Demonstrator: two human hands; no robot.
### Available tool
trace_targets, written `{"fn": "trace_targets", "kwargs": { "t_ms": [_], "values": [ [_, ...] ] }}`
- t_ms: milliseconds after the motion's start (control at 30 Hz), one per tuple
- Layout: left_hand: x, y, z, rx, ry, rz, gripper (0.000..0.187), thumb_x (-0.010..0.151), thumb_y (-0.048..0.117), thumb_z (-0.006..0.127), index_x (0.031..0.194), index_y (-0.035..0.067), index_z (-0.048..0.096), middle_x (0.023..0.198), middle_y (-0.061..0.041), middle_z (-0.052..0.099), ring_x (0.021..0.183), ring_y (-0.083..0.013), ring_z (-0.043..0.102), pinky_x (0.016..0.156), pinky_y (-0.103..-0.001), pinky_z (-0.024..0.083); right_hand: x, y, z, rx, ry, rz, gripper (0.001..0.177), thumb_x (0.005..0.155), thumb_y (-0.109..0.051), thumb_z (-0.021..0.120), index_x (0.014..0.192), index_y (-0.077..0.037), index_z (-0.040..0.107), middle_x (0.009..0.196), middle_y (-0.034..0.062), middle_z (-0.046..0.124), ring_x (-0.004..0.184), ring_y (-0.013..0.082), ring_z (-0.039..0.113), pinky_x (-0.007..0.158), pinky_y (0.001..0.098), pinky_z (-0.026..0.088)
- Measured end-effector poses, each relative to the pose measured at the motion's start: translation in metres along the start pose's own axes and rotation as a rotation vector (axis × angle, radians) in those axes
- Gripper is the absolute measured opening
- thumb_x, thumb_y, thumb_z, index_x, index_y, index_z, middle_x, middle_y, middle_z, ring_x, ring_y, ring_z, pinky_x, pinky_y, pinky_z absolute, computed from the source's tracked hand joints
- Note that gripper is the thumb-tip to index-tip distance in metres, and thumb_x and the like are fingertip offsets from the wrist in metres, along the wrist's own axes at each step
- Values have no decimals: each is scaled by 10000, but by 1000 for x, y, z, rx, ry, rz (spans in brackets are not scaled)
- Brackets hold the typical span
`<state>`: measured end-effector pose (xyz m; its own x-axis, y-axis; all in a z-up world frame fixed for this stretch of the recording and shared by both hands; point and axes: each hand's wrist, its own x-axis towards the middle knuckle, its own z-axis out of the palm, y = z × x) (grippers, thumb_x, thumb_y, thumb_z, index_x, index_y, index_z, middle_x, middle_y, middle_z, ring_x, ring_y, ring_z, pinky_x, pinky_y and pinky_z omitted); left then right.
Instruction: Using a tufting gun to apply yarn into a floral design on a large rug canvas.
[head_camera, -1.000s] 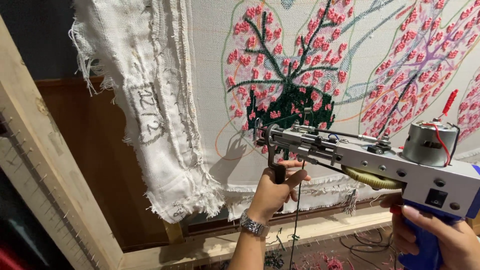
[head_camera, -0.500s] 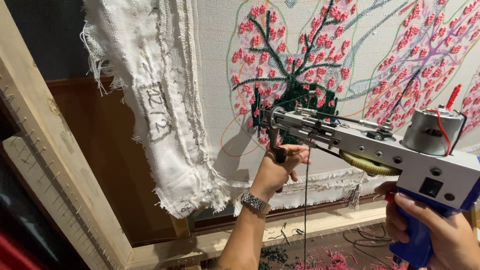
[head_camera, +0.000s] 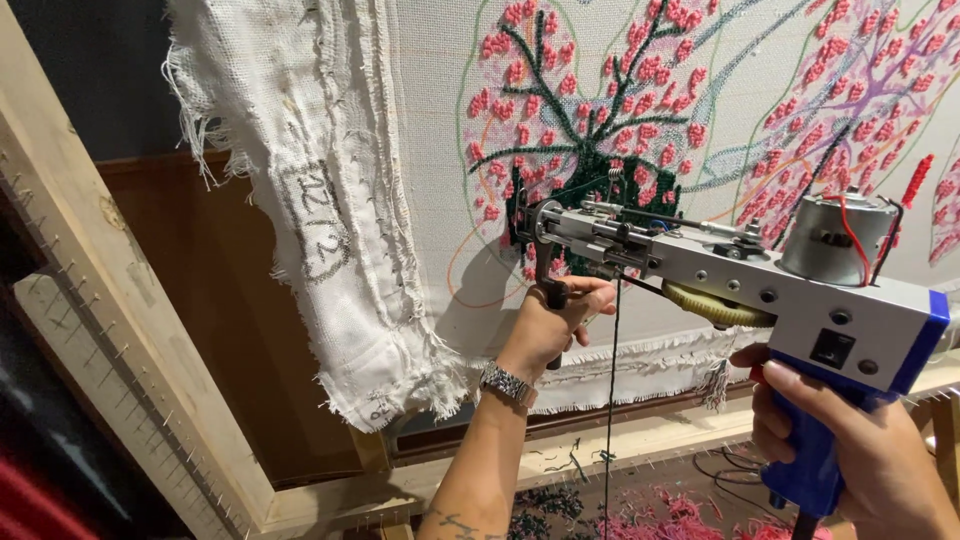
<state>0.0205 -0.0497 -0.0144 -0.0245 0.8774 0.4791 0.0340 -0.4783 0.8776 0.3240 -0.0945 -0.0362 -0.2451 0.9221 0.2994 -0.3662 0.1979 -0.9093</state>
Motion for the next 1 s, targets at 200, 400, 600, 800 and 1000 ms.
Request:
{"fn": "trace_targets", "kwargs": {
  "t_ms": [200, 400, 600, 800, 1000],
  "values": [
    [-1, 23, -2, 105, 20, -100, 303, 900, 316, 755, 1058, 59, 783, 921, -91, 796, 515, -53, 595, 455, -214, 483, -10, -8, 33, -70, 11, -69, 299, 996, -115, 656, 1155, 134, 608, 767, 91, 541, 620, 180, 505, 457, 355, 416],
    [14, -11, -22, 31, -3, -32, 373, 886, 330, 766, 1123, 42, 766, 941, -73, 795, 540, -53, 618, 414, -209, 416, -15, 9, 58, -102, -2, -51, 298, 1021, -128, 691, 1210, 88, 611, 703, 86, 504, 565, 184, 479, 454, 342, 399],
    [17, -5, -31, 64, 38, -77, 514, 823, 399, 816, 1183, 38, 750, 922, -58, 802, 525, -45, 598, 409, -217, 427, -13, 7, 73, -31, -7, -31, 299, 1007, -116, 691, 1201, 100, 619, 710, 74, 506, 590, 166, 482, 474, 333, 400],
    [12, 6, -28, 86, 53, -84, 524, 813, 437, 811, 1163, 50, 771, 899, -49, 803, 503, -51, 592, 405, -220, 420, -13, -12, 83, -128, 76, 42, 270, 923, -124, 650, 1083, 94, 667, 670, 93, 506, 542, 197, 485, 452, 350, 381],
    [28, -14, -35, -54, -32, 54, 463, 833, 443, 786, 1107, 70, 781, 981, -7, 804, 532, -31, 613, 403, -209, 399, -5, -14, 80, -124, 28, -26, 238, 937, -120, 655, 1048, 91, 656, 685, 85, 503, 559, 180, 482, 439, 355, 398]
  ]
}}
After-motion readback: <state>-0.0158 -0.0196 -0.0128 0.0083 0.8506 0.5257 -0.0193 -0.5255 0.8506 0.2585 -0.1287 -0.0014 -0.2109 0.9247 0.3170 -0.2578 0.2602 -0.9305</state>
